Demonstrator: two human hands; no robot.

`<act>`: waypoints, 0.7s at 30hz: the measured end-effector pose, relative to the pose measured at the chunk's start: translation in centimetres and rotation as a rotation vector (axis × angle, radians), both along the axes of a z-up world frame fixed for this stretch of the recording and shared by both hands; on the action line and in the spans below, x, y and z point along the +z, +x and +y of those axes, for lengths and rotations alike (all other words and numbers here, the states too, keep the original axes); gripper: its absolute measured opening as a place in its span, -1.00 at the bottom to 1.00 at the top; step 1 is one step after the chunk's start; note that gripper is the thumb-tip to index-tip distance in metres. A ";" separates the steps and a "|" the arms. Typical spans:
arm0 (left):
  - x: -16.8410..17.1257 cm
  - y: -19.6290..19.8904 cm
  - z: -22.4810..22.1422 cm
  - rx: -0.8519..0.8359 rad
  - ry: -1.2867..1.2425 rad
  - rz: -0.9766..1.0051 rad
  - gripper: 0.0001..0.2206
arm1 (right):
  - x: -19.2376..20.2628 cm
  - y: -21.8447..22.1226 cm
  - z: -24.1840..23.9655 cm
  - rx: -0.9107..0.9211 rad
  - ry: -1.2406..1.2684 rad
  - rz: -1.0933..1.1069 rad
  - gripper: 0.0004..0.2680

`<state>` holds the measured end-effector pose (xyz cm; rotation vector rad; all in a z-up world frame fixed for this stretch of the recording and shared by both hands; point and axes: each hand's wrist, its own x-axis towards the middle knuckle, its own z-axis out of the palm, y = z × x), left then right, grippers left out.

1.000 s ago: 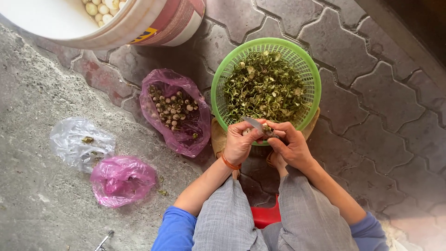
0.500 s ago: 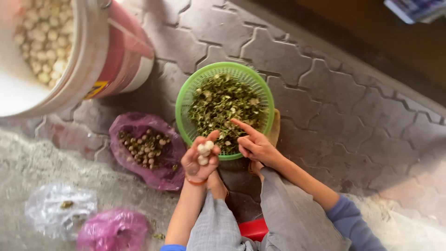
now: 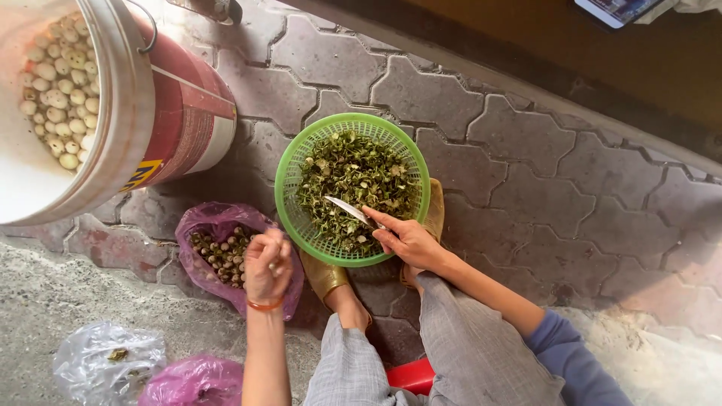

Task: Peeling small pickled onions using a small knife and sorting them into a bucket and basket.

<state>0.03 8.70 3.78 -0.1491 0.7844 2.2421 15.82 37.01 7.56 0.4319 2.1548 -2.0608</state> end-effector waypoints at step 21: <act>-14.6 -7.8 -12.0 -0.431 -2.048 0.942 -0.78 | -0.1 -0.7 -0.1 0.059 0.012 -0.016 -0.54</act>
